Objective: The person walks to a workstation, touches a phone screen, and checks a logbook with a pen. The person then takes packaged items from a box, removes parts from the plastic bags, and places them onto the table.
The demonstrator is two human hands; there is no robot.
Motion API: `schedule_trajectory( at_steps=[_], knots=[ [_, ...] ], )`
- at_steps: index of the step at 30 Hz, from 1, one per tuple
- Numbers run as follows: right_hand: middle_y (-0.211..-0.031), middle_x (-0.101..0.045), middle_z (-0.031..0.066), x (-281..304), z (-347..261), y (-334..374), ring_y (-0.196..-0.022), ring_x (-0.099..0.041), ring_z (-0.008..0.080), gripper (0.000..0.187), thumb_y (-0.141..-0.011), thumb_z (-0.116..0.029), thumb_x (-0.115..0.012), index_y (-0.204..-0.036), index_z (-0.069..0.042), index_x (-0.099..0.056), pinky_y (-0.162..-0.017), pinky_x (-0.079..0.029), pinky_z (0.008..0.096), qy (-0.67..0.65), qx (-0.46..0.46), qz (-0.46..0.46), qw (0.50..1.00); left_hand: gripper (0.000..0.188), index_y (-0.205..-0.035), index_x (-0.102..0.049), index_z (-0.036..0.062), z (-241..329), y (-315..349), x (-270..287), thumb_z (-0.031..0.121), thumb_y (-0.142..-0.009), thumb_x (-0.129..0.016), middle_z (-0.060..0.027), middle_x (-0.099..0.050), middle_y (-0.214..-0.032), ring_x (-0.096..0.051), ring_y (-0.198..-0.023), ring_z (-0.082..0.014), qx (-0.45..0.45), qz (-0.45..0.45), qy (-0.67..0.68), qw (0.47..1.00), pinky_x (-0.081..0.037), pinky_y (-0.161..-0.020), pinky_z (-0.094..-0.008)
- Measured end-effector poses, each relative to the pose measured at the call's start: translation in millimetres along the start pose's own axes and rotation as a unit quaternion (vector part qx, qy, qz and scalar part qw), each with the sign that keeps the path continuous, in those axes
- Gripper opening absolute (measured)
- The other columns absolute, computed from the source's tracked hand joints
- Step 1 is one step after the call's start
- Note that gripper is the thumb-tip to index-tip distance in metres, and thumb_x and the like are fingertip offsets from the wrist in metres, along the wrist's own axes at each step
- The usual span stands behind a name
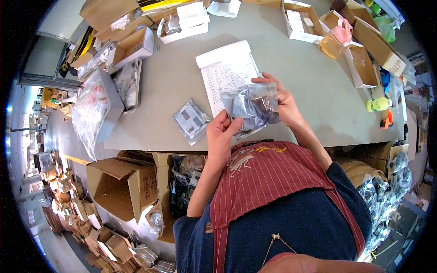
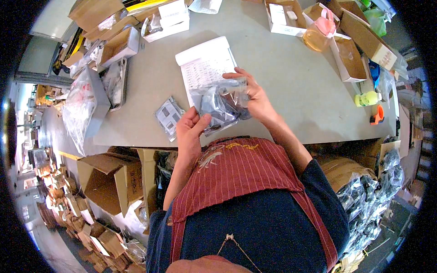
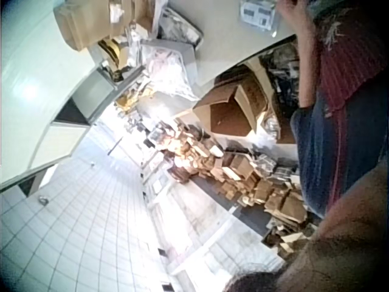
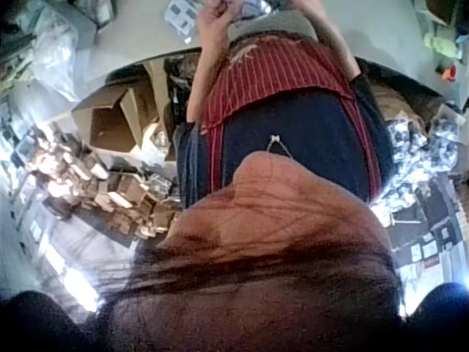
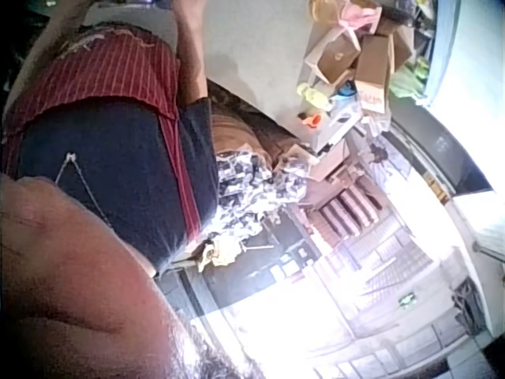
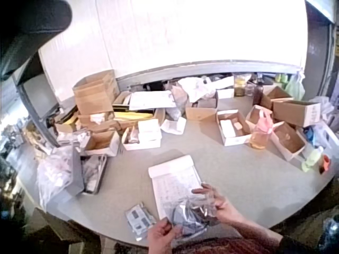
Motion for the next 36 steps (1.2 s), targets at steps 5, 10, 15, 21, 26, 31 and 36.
schedule_trajectory(
  at_steps=[5,10,15,21,26,31,36],
  knots=[
    [-0.136,-0.058,0.0058,-4.2,-2.1,0.6,-0.140,-0.034,0.0309,0.025,-0.084,-0.011,-0.072,-0.109,-0.013,-0.074,-0.114,-0.028,0.0444,-0.007,0.019,0.008,1.000,0.038,-0.128,-0.055,-0.0058,3.4,-1.1,1.1,0.005,-0.092,-0.065,-0.0078,-0.068,-0.112,-0.062,-0.098,-0.0112,-0.026,0.021,0.037,0.999,-0.047,-0.087,-0.0252],
    [-0.139,-0.052,0.0061,-7.7,9.6,8.6,-0.138,-0.037,0.0228,0.041,-0.094,-0.007,-0.059,-0.135,-0.006,-0.055,-0.112,-0.032,0.0353,-0.210,-0.164,0.047,0.963,0.037,-0.127,-0.055,-0.0059,5.8,-7.0,12.3,0.007,-0.093,-0.063,-0.0080,-0.067,-0.112,-0.063,-0.096,-0.0129,-0.021,0.064,0.077,0.995,-0.049,-0.087,-0.0265],
    [-0.139,-0.051,0.0085,6.1,-10.2,5.1,-0.129,-0.043,0.0196,0.021,-0.097,-0.009,-0.053,-0.116,-0.006,-0.061,-0.109,-0.032,0.0342,-0.194,-0.123,0.062,0.971,0.036,-0.125,-0.055,-0.0080,-11.8,-14.9,49.5,0.006,-0.093,-0.062,-0.0081,-0.066,-0.108,-0.064,-0.094,-0.0152,-0.021,0.126,0.097,0.987,-0.051,-0.087,-0.0302],
    [-0.113,-0.062,0.0055,32.4,3.8,13.7,-0.102,-0.056,0.0114,0.013,-0.103,-0.015,-0.047,-0.108,-0.007,-0.057,-0.089,-0.044,0.0273,-0.258,-0.168,0.144,0.941,0.041,-0.126,-0.053,-0.0078,-44.7,-13.5,98.9,0.009,-0.091,-0.066,-0.0076,-0.067,-0.104,-0.063,-0.092,-0.0140,0.010,0.182,0.096,0.978,-0.049,-0.083,-0.0269],
    [-0.092,-0.062,0.0009,38.8,2.9,14.2,-0.079,-0.058,0.0071,0.014,-0.103,-0.016,-0.048,-0.109,-0.006,-0.056,-0.069,-0.048,0.0232,-0.249,-0.171,0.172,0.938,0.051,-0.132,-0.044,-0.0091,-111.6,-3.4,133.9,0.009,-0.089,-0.066,-0.0119,-0.063,-0.115,-0.061,-0.101,-0.0188,0.124,0.188,-0.025,0.974,-0.048,-0.090,-0.0317],
    [-0.080,-0.064,0.0030,39.5,-9.7,10.8,-0.064,-0.055,0.0053,0.013,-0.103,-0.013,-0.047,-0.109,-0.004,-0.054,-0.054,-0.043,0.0213,-0.179,-0.134,0.184,0.957,0.059,-0.136,-0.040,-0.0094,-106.7,-0.6,123.6,0.014,-0.090,-0.066,-0.0208,-0.059,-0.126,-0.059,-0.112,-0.0298,0.035,0.154,-0.287,0.945,-0.044,-0.098,-0.0375],
    [-0.079,-0.066,0.0057,33.9,-7.4,10.4,-0.059,-0.054,0.0061,0.014,-0.104,-0.014,-0.045,-0.111,-0.004,-0.052,-0.050,-0.042,0.0216,-0.170,-0.125,0.168,0.963,0.070,-0.140,-0.040,-0.0032,-20.9,0.8,50.1,0.021,-0.084,-0.073,-0.0243,-0.053,-0.130,-0.050,-0.122,-0.0417,-0.163,0.115,-0.623,0.756,-0.041,-0.102,-0.0485]
  ],
)
Point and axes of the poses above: each hand's wrist, its own y-axis away from the middle knuckle, its own x-axis out of the back of the hand, z = x × y, the point moved 9 cm from there along -y, towards the middle knuckle
